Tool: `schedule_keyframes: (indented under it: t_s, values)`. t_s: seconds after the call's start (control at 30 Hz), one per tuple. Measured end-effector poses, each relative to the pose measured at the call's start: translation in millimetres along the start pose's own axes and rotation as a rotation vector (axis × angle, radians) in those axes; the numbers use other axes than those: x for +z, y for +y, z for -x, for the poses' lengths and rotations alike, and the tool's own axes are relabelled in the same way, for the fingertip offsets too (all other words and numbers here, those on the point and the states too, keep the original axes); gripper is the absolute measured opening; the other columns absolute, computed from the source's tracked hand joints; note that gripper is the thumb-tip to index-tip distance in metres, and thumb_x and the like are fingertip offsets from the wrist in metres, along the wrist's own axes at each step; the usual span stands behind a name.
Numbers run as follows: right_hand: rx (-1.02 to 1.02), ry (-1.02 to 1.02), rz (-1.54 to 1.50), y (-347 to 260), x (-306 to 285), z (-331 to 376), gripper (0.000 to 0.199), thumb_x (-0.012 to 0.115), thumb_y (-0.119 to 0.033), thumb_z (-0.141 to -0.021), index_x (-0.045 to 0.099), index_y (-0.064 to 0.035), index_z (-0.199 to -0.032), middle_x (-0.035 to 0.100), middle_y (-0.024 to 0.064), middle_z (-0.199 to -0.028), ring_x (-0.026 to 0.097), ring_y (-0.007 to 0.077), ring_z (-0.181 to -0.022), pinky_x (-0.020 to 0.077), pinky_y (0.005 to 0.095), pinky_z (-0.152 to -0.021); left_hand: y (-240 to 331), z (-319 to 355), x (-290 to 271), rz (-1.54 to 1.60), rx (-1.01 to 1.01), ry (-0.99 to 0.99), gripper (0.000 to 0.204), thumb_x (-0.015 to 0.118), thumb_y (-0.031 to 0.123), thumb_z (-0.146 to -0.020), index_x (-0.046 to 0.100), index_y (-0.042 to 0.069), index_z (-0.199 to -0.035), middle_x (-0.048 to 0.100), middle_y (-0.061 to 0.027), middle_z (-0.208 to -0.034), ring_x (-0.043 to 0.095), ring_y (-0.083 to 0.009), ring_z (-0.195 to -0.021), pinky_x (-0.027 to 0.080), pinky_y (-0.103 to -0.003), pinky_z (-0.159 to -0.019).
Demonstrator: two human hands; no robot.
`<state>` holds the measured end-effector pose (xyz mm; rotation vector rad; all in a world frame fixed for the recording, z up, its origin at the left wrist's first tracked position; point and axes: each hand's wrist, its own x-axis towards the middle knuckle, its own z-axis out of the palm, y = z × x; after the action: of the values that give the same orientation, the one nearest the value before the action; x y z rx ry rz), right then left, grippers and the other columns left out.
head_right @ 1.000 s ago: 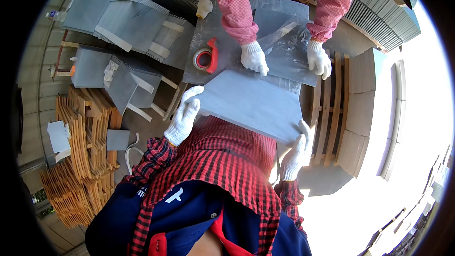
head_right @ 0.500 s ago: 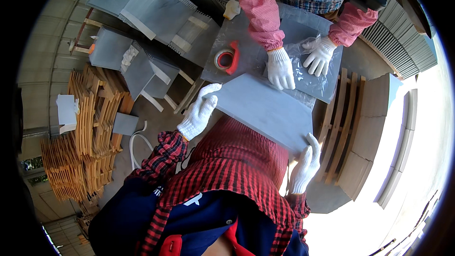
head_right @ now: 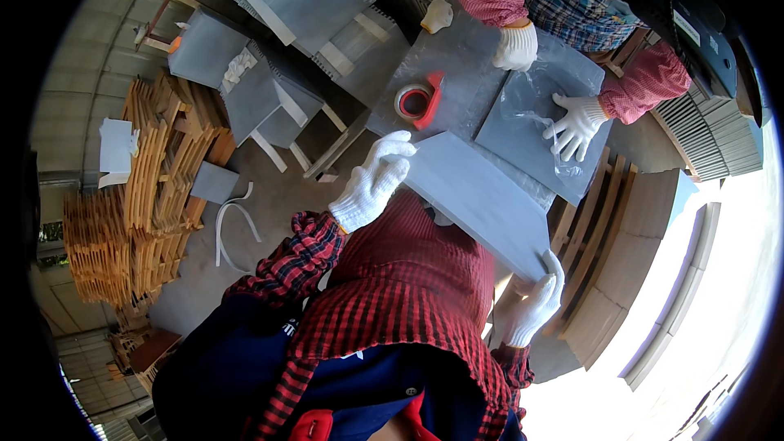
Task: The person repeatedly picks up gray rectangular panels, places them on a workbench, wraps them in plastic film, and seals them with tape. The person stacks the wrapped panels and continues the process with additional panels.
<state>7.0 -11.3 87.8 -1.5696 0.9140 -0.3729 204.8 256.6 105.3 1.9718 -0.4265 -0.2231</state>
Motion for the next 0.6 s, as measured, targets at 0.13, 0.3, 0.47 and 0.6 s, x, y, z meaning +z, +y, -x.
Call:
schedule_keyframes:
  t_s: [0.13,0.3,0.47,0.6]
  values:
    - [0.028,0.083,0.143,0.2,4.3,-5.1,0.054,0.04,-0.045,-0.107,0.062,-0.0001,-0.127,0.067,0.0096,-0.099,0.057,0.0111,-0.068,0.0461,0.0248,-0.063,-6.4,-8.2,1.7,0.19,-0.009,-0.056,0.034,0.053,0.034,-0.105,0.053,0.007,-0.125,0.059,-0.0073,-0.131,0.06,-0.0127,-0.093,0.051,-0.031,-0.087]
    - [0.04,0.196,0.115,16.9,-0.9,-17.3,0.053,0.039,-0.046,-0.107,0.061,-0.0037,-0.129,0.064,0.0114,-0.107,0.061,0.0173,-0.086,0.0505,0.0283,-0.072,-17.2,-22.3,2.9,0.223,0.099,-0.093,0.044,0.06,0.036,-0.101,0.051,0.005,-0.131,0.06,-0.0103,-0.127,0.062,-0.0179,-0.104,0.05,-0.033,-0.093]
    - [0.073,0.311,0.003,7.0,9.7,-26.3,0.068,0.036,-0.059,-0.104,0.06,-0.0013,-0.132,0.059,0.0067,-0.083,0.046,0.0107,-0.063,0.0357,0.0248,-0.056,-14.2,-35.8,-7.3,0.193,0.105,-0.181,0.045,0.067,0.031,-0.097,0.05,0.004,-0.13,0.058,-0.0088,-0.115,0.062,-0.0184,-0.103,0.05,-0.034,-0.094]
    - [0.113,0.382,-0.176,-12.1,27.9,-27.0,0.075,0.036,-0.064,-0.102,0.057,0.0012,-0.133,0.044,0.002,-0.062,0.029,0.0064,-0.045,0.0185,0.0229,-0.044,-16.1,-44.8,-3.1,0.302,0.141,-0.21,0.039,0.068,0.023,-0.097,0.051,0.003,-0.126,0.054,-0.0077,-0.108,0.06,-0.0163,-0.094,0.051,-0.031,-0.088]
